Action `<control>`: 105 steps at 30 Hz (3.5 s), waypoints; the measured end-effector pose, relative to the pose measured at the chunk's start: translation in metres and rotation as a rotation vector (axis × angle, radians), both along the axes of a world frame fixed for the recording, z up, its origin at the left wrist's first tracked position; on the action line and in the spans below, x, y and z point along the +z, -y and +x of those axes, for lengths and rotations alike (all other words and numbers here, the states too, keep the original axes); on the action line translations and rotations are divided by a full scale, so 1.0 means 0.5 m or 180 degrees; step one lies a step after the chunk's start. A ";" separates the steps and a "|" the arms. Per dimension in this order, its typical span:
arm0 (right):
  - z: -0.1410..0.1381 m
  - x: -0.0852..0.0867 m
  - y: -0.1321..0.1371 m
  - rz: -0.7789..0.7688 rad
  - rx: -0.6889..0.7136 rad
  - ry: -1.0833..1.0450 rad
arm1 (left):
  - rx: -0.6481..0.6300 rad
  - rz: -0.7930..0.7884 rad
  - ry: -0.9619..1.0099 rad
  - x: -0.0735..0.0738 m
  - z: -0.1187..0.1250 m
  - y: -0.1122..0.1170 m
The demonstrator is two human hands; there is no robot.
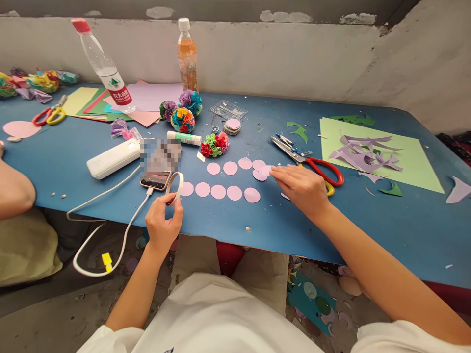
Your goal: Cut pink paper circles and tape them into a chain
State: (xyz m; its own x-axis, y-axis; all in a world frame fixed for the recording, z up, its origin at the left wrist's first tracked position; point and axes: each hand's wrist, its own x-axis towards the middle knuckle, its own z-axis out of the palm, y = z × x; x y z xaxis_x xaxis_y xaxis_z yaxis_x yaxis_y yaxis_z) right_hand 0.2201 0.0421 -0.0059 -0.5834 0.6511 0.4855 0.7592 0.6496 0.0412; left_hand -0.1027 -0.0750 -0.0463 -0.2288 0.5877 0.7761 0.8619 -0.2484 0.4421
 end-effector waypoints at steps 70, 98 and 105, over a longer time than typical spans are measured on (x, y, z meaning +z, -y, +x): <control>-0.011 -0.023 -0.026 -0.0786 -0.0004 0.0309 | 0.0054 -0.0145 0.0358 -0.006 -0.005 0.005; 0.131 -0.036 0.105 -0.0513 0.0860 0.0126 | 0.0135 -0.0178 0.0401 -0.007 -0.004 0.007; 0.130 -0.036 0.105 -0.0539 0.0800 0.0086 | 0.0199 -0.0224 0.0450 -0.006 -0.003 0.008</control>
